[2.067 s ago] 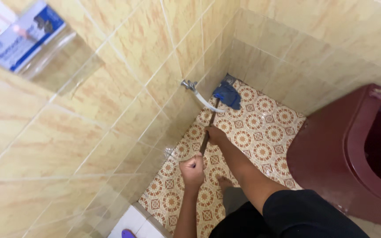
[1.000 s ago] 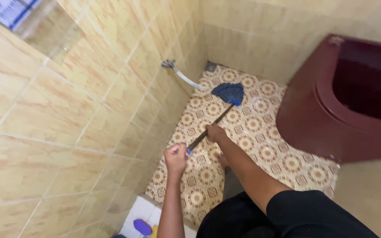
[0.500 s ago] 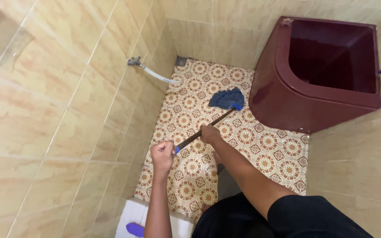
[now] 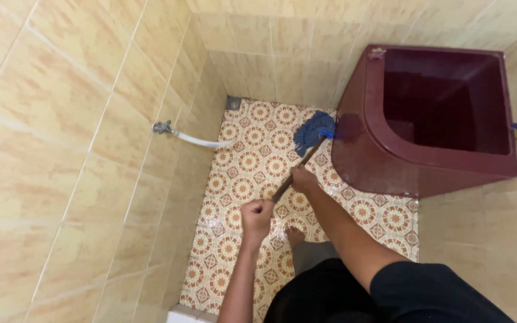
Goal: The person cleans a tiled bathroom floor by hand using a long-handled brush with blue bristles, scrubbing around the base of a water tank and near a drain.
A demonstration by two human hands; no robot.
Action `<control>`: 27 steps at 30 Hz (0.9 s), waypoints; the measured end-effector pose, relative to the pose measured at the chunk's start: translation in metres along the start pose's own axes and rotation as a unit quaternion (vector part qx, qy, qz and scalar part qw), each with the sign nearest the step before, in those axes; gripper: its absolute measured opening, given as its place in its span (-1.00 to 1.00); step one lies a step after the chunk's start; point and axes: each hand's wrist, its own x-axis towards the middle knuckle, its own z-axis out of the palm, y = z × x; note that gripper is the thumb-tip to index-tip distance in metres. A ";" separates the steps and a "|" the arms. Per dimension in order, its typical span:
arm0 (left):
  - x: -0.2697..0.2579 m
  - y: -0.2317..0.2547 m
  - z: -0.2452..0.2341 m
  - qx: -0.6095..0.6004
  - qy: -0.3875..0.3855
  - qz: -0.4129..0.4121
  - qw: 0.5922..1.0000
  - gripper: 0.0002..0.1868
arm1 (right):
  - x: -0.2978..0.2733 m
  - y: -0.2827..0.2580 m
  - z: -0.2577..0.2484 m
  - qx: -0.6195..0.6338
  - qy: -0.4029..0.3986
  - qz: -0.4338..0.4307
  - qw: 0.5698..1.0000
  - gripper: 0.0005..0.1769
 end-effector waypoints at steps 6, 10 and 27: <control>0.022 0.005 0.032 -0.039 -0.012 0.037 0.998 -0.43 | 0.029 0.024 -0.016 0.034 0.022 -0.004 0.999 -0.66; 0.013 0.007 0.033 -0.029 0.002 0.026 0.999 -0.46 | 0.025 0.025 -0.013 0.023 0.020 0.002 1.000 -0.65; -0.162 -0.004 -0.076 0.016 0.143 -0.009 0.990 -0.55 | -0.118 -0.075 0.075 -0.012 -0.025 -0.074 0.997 -0.68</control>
